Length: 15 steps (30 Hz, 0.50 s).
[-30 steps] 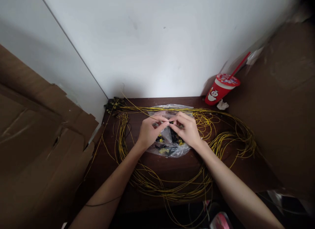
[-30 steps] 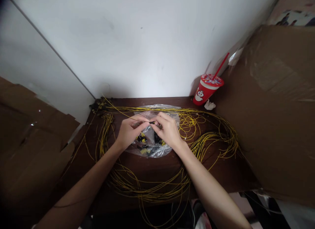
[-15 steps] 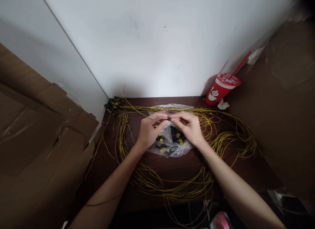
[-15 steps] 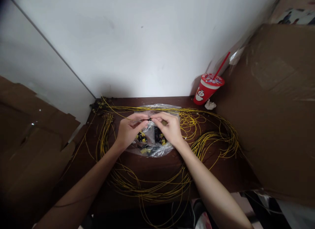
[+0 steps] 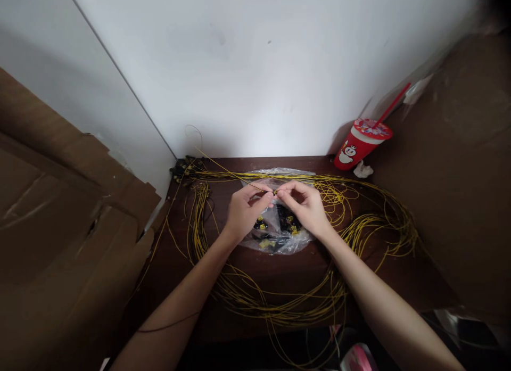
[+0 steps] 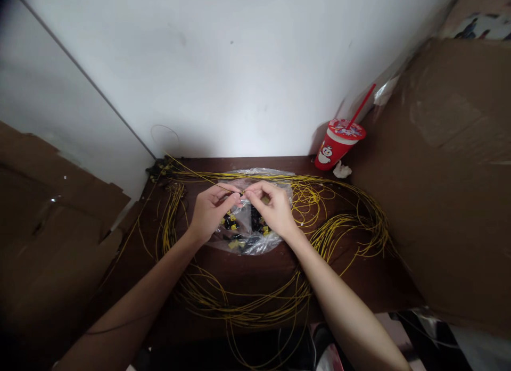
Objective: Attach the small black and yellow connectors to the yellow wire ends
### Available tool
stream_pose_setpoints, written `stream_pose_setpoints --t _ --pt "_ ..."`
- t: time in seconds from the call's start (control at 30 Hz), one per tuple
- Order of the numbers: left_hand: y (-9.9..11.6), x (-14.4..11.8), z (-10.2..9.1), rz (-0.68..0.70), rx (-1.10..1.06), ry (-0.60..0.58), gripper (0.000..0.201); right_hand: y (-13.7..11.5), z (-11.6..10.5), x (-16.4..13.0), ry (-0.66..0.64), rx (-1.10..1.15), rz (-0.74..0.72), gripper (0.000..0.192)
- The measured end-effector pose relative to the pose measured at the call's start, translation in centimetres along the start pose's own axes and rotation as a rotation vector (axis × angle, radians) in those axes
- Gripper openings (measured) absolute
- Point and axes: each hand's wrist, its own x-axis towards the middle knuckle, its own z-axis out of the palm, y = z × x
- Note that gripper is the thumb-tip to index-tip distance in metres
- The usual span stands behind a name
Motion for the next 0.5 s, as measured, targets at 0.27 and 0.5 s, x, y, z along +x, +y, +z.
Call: stream_pose_setpoints --t 0.27,0.5 --pt "-0.06 0.12 -0.07 -0.037 -0.048 -0.019 0.009 0.13 -0.01 0.03 -0.001 0.037 0.008 0.013" --pt "-0.47 0.16 -0.41 0.001 0.009 -0.051 0.008 -0.24 -0.33 0.07 -0.010 -0.032 -0.070 0.010"
